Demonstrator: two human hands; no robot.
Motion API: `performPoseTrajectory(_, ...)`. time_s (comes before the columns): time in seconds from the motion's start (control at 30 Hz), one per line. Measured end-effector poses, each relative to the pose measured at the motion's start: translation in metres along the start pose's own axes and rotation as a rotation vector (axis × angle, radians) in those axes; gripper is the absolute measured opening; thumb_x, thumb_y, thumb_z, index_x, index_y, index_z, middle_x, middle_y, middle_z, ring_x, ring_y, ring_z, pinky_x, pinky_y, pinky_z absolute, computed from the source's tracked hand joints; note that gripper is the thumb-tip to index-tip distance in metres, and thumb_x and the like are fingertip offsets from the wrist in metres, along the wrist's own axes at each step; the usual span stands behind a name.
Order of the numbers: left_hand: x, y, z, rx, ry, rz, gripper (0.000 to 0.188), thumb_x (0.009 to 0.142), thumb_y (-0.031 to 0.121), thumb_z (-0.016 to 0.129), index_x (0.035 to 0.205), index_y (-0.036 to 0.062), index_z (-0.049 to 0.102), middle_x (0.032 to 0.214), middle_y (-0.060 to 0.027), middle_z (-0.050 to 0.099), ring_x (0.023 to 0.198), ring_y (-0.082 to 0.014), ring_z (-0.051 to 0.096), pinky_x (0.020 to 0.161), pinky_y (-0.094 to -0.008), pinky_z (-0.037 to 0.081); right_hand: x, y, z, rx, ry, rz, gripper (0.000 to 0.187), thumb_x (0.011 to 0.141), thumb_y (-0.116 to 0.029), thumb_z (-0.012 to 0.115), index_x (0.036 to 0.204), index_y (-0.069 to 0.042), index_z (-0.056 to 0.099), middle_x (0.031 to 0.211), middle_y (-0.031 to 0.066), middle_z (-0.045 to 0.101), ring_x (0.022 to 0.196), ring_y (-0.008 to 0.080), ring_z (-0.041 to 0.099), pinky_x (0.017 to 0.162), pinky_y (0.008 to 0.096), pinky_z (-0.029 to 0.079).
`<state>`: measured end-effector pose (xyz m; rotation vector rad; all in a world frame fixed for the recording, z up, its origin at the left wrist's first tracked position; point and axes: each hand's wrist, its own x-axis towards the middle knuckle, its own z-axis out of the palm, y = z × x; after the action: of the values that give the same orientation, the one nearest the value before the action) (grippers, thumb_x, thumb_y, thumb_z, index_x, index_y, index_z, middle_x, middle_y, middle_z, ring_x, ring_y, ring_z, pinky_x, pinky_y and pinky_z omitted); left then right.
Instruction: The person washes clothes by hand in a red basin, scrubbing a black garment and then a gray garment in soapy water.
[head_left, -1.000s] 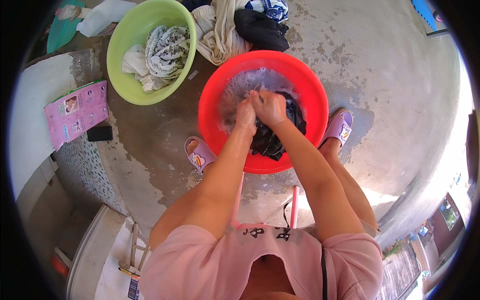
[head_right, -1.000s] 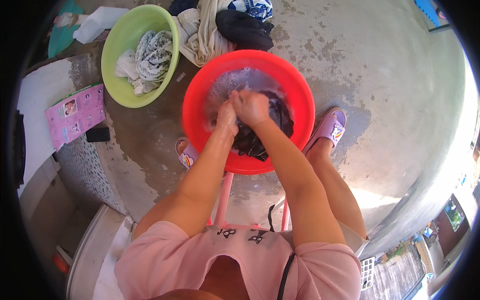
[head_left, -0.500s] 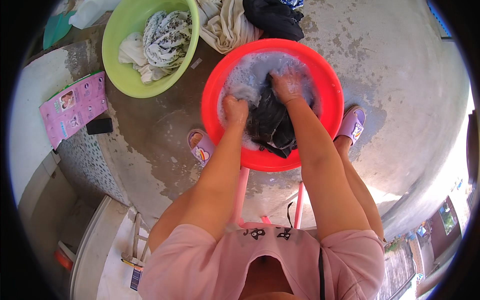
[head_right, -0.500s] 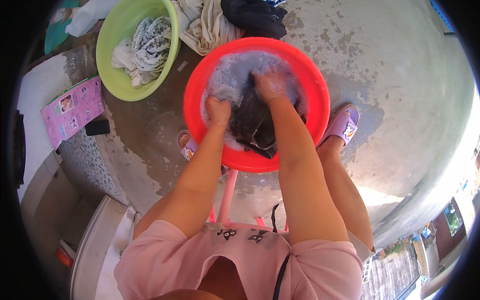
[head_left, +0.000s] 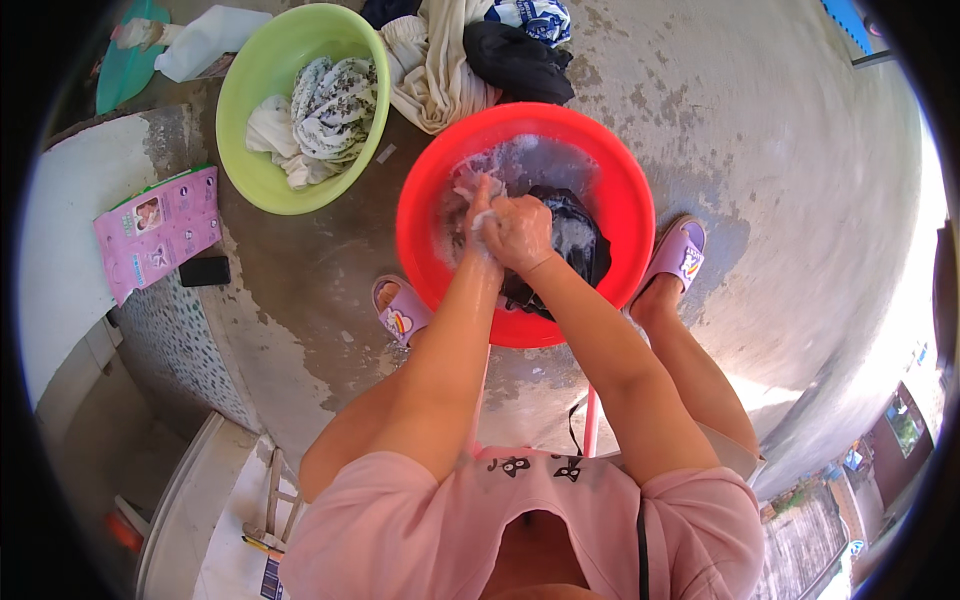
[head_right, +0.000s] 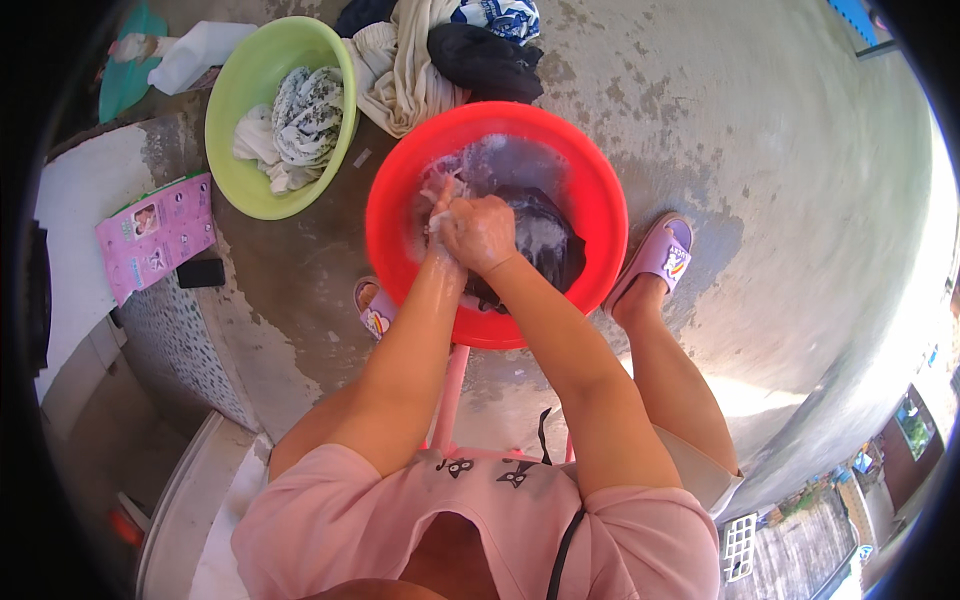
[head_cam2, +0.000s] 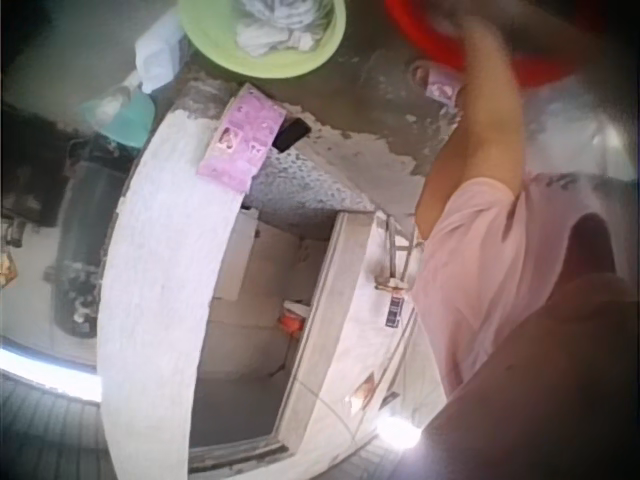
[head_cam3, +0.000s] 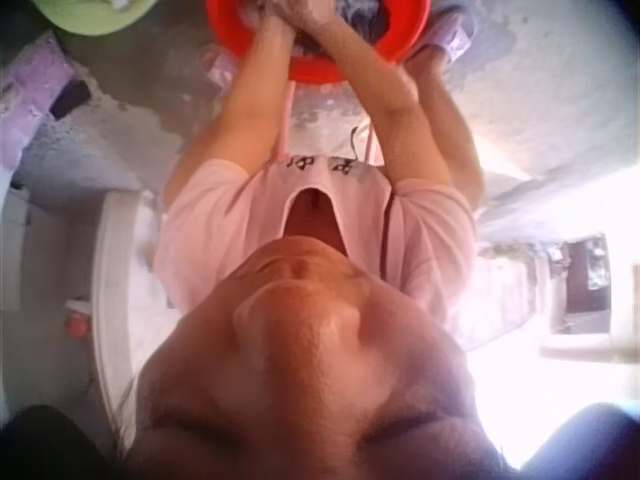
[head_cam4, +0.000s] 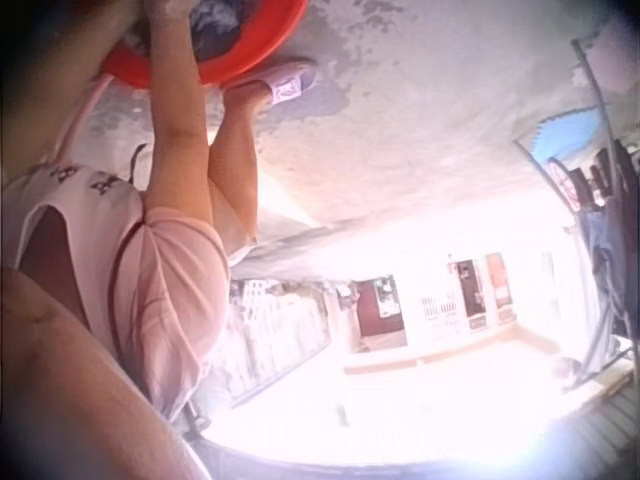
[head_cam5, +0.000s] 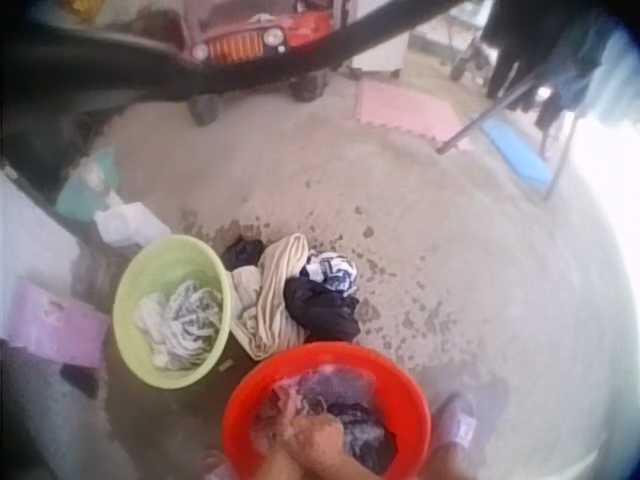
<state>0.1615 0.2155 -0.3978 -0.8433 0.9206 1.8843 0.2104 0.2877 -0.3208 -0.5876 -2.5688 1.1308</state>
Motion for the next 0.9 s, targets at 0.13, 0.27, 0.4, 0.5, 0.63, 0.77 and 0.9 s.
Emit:
performPoseTrajectory(0.13, -0.066, 0.003, 0.065, 0.49, 0.158, 0.118, 0.031, 0.094, 0.032, 0.056, 0.098, 0.0033, 0.066, 0.095, -0.0028, 0.065, 0.09, -0.0125, 0.06, 0.08, -0.0281, 0.046, 0.018, 0.044, -0.01, 0.051, -0.035, 0.334, 0.039, 0.09, -0.033, 0.055, 0.066, -0.003, 0.059, 0.068, 0.0221, 0.059, 0.068, 0.044, 0.057, 0.06, 0.0496, 0.046)
performPoseTrajectory(0.27, -0.091, 0.058, 0.068, 0.735, -0.254, 0.135, 0.031, 0.095, 0.03, 0.056, 0.081, 0.0037, 0.065, 0.081, -0.0018, 0.064, 0.073, -0.0104, 0.059, 0.069, -0.0268, 0.048, 0.017, 0.017, -0.055, 0.093, 0.186, 0.361, 0.043, 0.092, -0.031, 0.055, 0.062, 0.0, 0.054, 0.063, 0.0236, 0.055, 0.06, 0.0428, 0.056, 0.055, 0.0477, 0.043)
performPoseTrajectory(0.4, -0.12, 0.127, 0.076, 1.148, -0.575, 0.056, 0.041, 0.097, 0.035, 0.052, 0.071, 0.0045, 0.058, 0.068, -0.0003, 0.056, 0.063, -0.0072, 0.052, 0.06, -0.0249, 0.043, -0.019, -0.039, -0.116, 0.137, 0.299, 0.569, 0.044, 0.092, -0.029, 0.056, 0.059, 0.001, 0.052, 0.059, 0.0227, 0.052, 0.055, 0.0413, 0.053, 0.052, 0.0463, 0.041)
performPoseTrajectory(0.5, -0.134, 0.132, 0.042, 1.482, -0.742, 0.149, 0.041, 0.097, 0.033, 0.052, 0.069, 0.0031, 0.056, 0.065, 0.0017, 0.054, 0.062, -0.007, 0.05, 0.058, -0.0251, 0.041, -0.08, -0.057, -0.1, 0.033, 0.108, 0.474, 0.041, 0.089, -0.028, 0.058, 0.06, 0.0, 0.056, 0.06, 0.0216, 0.055, 0.058, 0.0419, 0.056, 0.056, 0.0478, 0.044)
performPoseTrajectory(0.63, -0.148, 0.116, -0.024, 1.881, -0.824, 0.191, 0.038, 0.091, 0.031, 0.06, 0.068, 0.001, 0.057, 0.061, -0.0054, 0.056, 0.059, -0.013, 0.051, 0.057, -0.0306, 0.041, -0.155, -0.052, -0.076, 0.056, -0.149, 0.688, 0.035, 0.083, -0.029, 0.064, 0.062, -0.001, 0.06, 0.062, 0.0208, 0.059, 0.064, 0.0404, 0.06, 0.06, 0.0476, 0.046)
performPoseTrajectory(0.77, -0.141, 0.091, -0.034, 2.03, -0.653, 0.163, 0.034, 0.088, 0.028, 0.064, 0.071, -0.0003, 0.057, 0.07, -0.0086, 0.059, 0.064, -0.0143, 0.055, 0.056, -0.0312, 0.045, -0.176, -0.02, -0.085, -0.045, 0.002, 0.776, 0.026, 0.082, -0.025, 0.066, 0.074, -0.001, 0.063, 0.072, 0.0192, 0.063, 0.07, 0.037, 0.062, 0.065, 0.0444, 0.048)
performPoseTrajectory(0.9, -0.084, 0.087, -0.059, 1.702, -0.293, 0.365, 0.024, 0.08, 0.02, 0.071, 0.095, 0.0021, 0.067, 0.091, -0.0175, 0.068, 0.082, -0.028, 0.067, 0.074, -0.0382, 0.051, -0.127, -0.014, -0.083, -0.024, 0.3, 0.549, 0.019, 0.082, -0.02, 0.066, 0.084, -0.001, 0.063, 0.085, 0.0174, 0.064, 0.081, 0.0333, 0.063, 0.071, 0.0416, 0.049)
